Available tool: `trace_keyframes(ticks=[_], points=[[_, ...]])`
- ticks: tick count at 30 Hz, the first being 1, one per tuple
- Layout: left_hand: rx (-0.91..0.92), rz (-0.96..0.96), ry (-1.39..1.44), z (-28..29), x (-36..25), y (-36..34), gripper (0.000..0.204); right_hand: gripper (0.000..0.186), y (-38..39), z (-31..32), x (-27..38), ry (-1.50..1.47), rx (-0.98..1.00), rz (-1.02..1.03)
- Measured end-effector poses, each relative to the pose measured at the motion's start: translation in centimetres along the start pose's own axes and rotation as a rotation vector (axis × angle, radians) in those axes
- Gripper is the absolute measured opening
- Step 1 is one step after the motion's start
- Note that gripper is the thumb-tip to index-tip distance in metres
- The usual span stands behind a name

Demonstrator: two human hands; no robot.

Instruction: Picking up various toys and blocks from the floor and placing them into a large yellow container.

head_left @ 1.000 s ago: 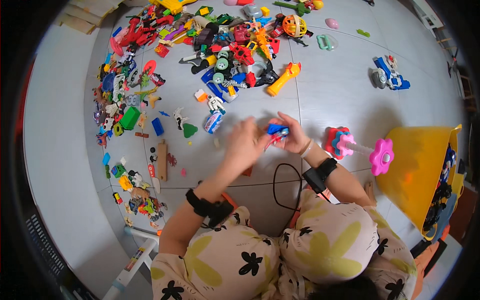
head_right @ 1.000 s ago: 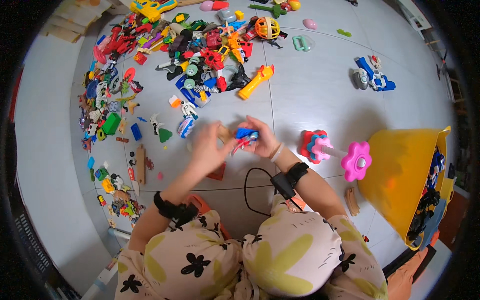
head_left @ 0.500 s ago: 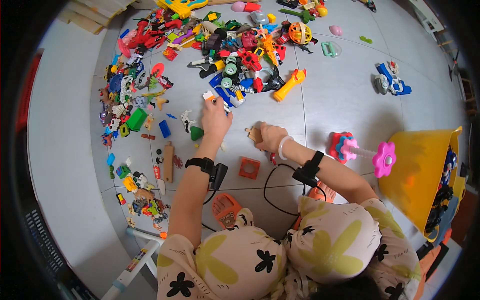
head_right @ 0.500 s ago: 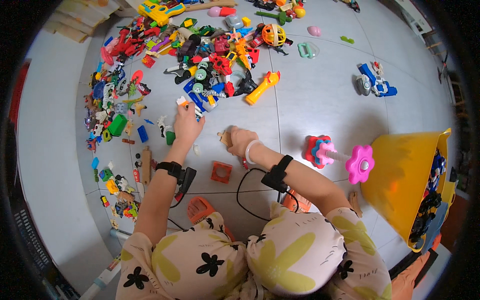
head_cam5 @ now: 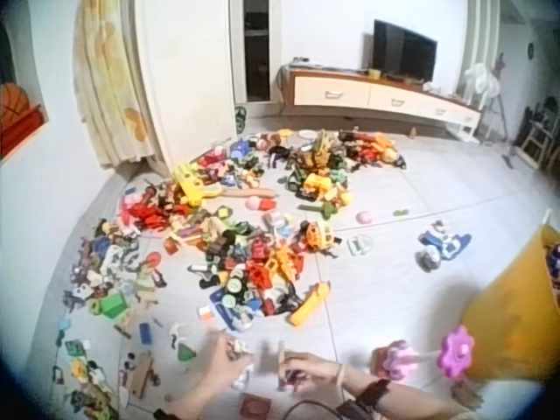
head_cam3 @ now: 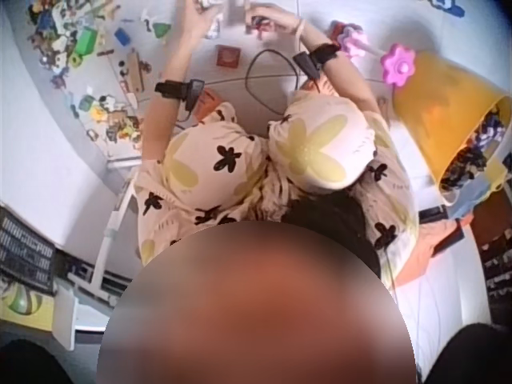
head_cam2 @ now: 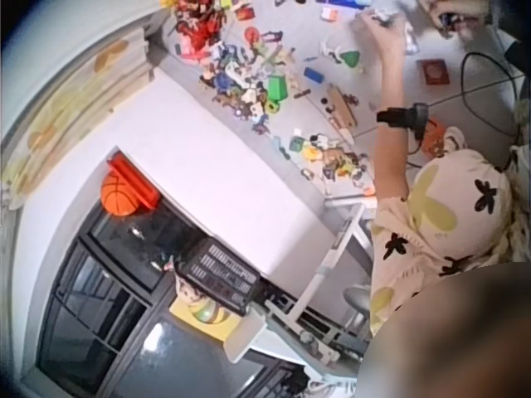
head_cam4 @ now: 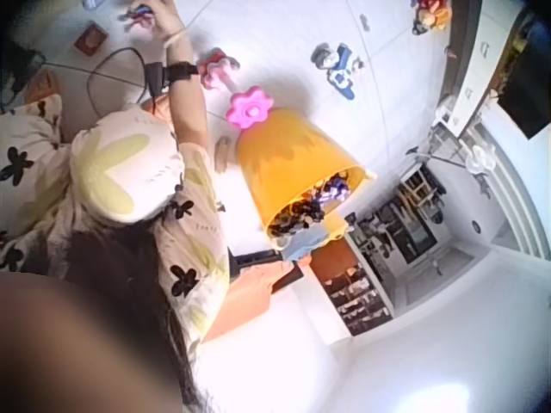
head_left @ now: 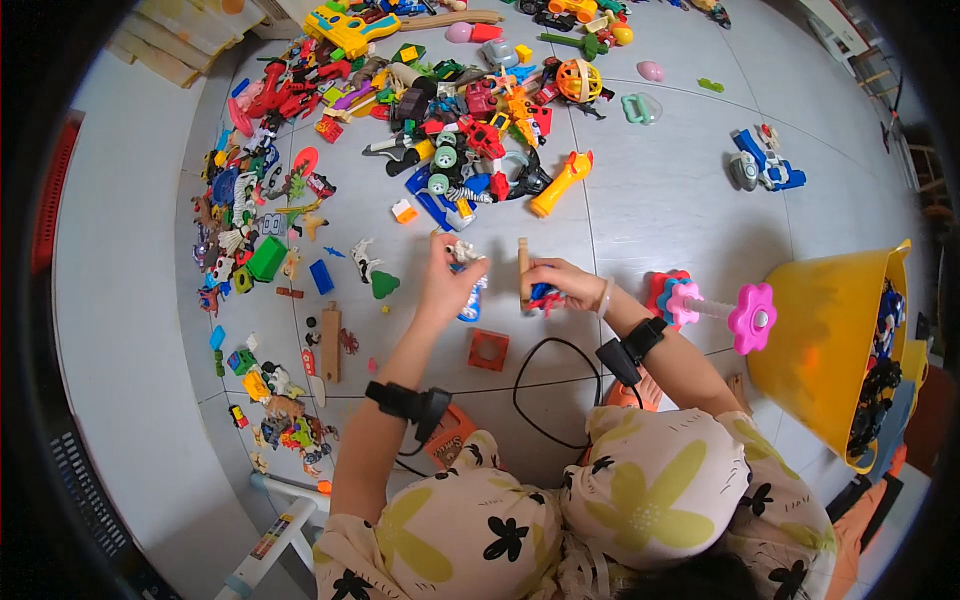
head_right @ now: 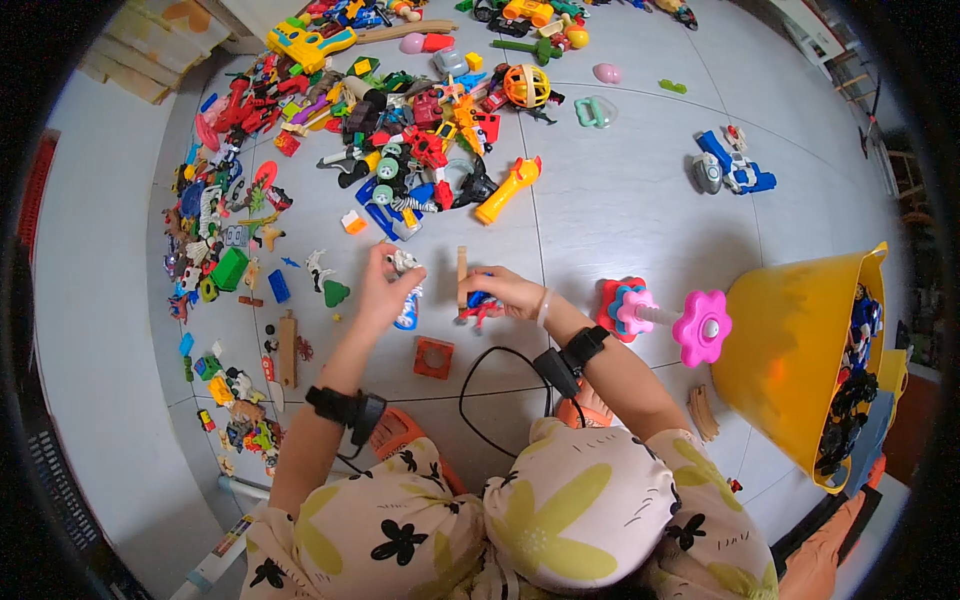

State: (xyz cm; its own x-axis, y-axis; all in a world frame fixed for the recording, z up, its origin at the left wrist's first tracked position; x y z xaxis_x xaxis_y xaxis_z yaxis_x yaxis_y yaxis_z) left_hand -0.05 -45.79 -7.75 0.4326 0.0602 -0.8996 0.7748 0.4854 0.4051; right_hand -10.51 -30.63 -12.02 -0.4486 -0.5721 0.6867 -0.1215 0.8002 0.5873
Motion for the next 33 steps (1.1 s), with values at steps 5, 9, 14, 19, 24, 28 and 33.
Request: trace_keyframes(ticks=[5, 9, 14, 19, 24, 28, 33], points=[[-0.049, -0.307, 0.475, -5.1, -4.4, 3.8, 0.045, 0.034, 0.5, -2.7, -1.5, -0.886, 0.290, 0.109], [-0.063, -0.343, 0.471, -7.2, -5.9, 4.9, 0.047, 0.042, -0.1, -2.1, -1.6, -0.964, 0.246, 0.256], [-0.131, -0.395, 0.309, -7.2, -6.7, 5.6, 0.055, 0.047, 0.2, -1.1, -2.0, -0.886, 0.139, 0.382], [-0.157, -0.531, 0.327, -7.1, -7.9, 6.2, 0.063, 0.049, 0.4, -4.5, 0.7, -1.061, 0.386, 0.284], [-0.261, -0.592, -0.443, -7.2, -10.8, 6.3, 0.066, 0.047, 1.2, -4.4, 1.8, -1.081, 0.378, 0.402], [-0.184, -0.529, -0.665, -8.0, -11.4, 5.5, 0.069, 0.043, 0.8, -2.5, 0.2, -1.116, 0.292, 0.435], [-0.013, -0.543, -0.558, -7.2, -13.4, 5.3, 0.071, 0.049, 1.7, -1.6, 2.1, -0.974, 0.272, 0.543]])
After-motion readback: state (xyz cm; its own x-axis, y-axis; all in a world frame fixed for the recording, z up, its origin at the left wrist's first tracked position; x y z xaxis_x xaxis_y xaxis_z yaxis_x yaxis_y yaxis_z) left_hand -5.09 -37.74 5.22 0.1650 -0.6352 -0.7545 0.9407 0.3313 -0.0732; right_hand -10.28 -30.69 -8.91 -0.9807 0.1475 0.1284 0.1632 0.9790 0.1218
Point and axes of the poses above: each hand's wrist, its own y-axis away from the middle knuckle, its own z-axis out of the back of the hand, x = y × z, the point moved 7 cm from there along -y, towards the middle knuckle, and after that the axes turned 8 degrees about x, right-handed, at the moved point
